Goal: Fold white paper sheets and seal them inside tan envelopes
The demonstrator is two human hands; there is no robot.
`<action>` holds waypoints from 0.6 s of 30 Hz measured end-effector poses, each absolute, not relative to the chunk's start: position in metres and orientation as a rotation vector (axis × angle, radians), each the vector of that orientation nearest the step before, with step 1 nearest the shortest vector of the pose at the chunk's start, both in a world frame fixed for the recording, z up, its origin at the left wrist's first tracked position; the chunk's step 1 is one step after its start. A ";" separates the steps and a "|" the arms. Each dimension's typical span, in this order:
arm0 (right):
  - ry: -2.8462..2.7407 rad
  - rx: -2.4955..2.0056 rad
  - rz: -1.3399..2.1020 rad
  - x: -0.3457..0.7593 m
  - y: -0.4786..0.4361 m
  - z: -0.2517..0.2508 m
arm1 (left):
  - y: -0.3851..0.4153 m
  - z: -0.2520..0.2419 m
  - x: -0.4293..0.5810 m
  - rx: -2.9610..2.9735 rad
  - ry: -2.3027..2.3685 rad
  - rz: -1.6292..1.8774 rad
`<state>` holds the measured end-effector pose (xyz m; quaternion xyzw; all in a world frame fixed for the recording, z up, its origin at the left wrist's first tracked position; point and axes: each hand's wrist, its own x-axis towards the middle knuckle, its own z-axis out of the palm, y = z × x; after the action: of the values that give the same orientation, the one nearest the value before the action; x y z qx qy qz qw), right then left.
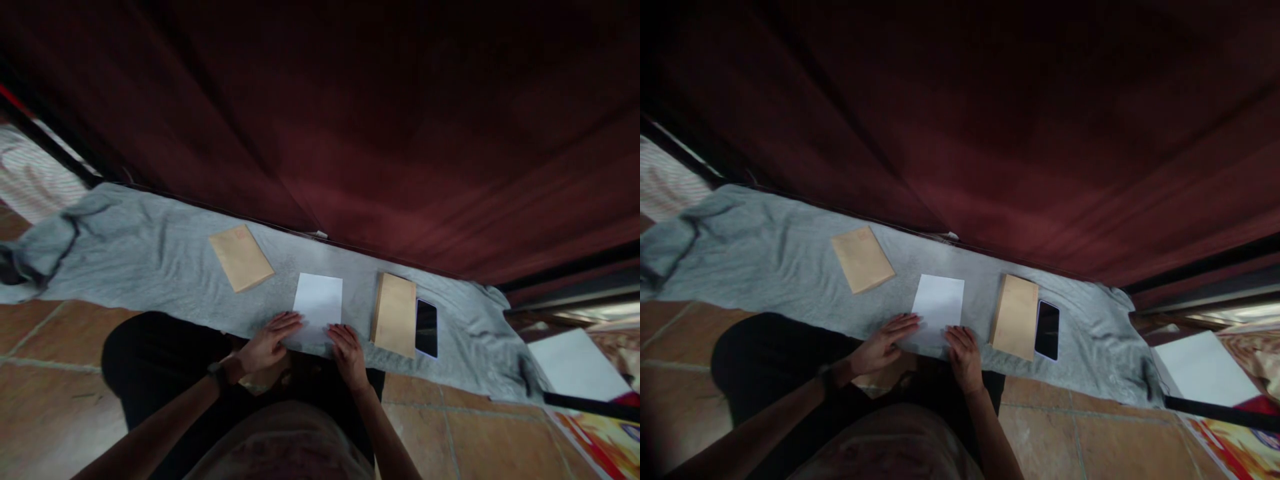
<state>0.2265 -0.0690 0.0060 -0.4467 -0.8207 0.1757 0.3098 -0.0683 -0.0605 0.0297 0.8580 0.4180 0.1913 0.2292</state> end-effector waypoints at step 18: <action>-2.007 -1.406 0.465 0.232 -0.061 0.006 | -0.056 0.012 -0.056 2.099 1.481 0.851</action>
<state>0.2318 -0.0605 0.0055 -0.5343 -0.7630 0.1767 0.3180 -0.0562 -0.0560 0.0116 0.7573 0.5343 0.3070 0.2162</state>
